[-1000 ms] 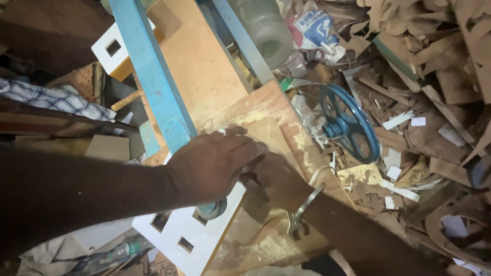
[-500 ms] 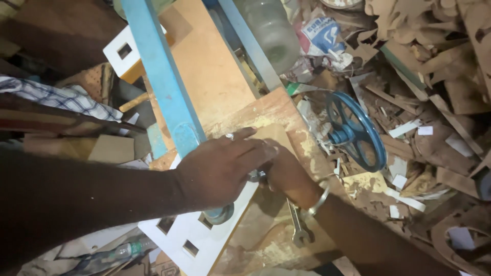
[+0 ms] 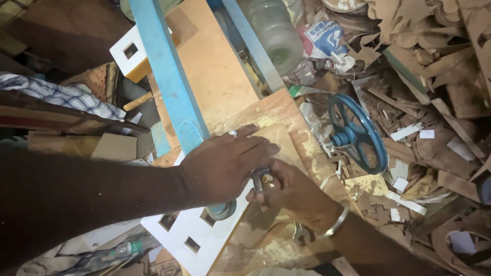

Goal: Cutting and assembling acrylic or MDF cutout elements for dimensional display signs.

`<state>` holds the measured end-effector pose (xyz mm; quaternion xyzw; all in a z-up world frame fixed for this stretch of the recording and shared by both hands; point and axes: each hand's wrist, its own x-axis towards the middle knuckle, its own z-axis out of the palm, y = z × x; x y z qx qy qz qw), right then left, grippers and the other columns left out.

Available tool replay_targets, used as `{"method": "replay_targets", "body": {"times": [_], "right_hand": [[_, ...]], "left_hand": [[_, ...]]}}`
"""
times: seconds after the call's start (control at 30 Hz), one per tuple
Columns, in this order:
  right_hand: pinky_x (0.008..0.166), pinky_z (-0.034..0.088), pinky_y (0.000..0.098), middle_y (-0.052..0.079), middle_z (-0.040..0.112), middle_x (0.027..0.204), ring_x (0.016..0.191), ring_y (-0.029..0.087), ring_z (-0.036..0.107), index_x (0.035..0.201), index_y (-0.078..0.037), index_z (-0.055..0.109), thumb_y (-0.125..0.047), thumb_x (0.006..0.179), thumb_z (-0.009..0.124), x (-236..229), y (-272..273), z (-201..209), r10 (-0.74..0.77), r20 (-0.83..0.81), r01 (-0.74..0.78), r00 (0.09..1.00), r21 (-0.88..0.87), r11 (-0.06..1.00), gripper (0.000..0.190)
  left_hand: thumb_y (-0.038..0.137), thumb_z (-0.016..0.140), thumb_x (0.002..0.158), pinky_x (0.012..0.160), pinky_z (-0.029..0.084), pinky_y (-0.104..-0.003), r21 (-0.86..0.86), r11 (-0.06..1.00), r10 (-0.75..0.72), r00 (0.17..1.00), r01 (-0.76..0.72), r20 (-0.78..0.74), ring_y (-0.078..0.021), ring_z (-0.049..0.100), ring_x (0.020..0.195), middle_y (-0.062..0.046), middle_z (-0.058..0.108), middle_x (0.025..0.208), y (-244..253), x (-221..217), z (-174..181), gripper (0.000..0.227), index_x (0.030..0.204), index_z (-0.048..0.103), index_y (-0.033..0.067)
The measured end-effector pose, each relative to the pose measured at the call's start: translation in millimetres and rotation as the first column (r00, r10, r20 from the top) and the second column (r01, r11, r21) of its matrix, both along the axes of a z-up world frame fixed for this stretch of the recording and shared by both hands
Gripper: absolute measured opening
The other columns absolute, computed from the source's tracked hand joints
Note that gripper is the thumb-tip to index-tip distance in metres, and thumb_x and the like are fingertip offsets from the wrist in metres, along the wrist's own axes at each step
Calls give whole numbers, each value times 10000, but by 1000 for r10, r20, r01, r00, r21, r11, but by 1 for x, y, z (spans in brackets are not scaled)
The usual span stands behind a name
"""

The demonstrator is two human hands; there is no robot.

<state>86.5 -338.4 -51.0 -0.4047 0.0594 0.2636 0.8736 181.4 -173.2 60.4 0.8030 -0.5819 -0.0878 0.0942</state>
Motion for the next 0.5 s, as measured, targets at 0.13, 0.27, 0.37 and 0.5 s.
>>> {"method": "replay_targets", "body": {"times": [0.13,0.27,0.37,0.5], "right_hand": [[696,603,264,78,709,904,804,151,738,1311,10,608,-13,824,705,8,3,-20,36,80,-23,996,-148,989,497],[682,538,350,143,730,892,764,234,704,1191,7,703,-191,993,639,34,23,-42,63,212,93,975,-653,751,287],[685,509,443,193,706,943,792,316,680,1199,-8,663,-226,990,597,36,16,-26,9,276,177,961,-640,748,309],[871,549,451,168,654,1136,1029,343,673,1175,-69,619,-249,886,676,26,-15,-27,241,776,494,582,-574,654,345]], "left_hand": [[85,650,849,961,514,-480,55,998,29,999,-28,-15,-411,551,1331,-106,641,1306,-1,0,2,490,1336,595,82],[125,669,853,991,512,-471,8,1000,-5,999,5,37,-413,536,1352,-132,617,1335,1,1,-4,466,1311,589,82],[112,665,846,964,523,-460,0,1000,5,999,-5,50,-415,522,1365,-142,609,1359,1,0,-3,495,1333,583,88],[124,679,825,971,530,-460,-27,1000,12,999,-10,52,-412,520,1381,-135,612,1363,1,-1,-2,533,1346,573,83]]}}
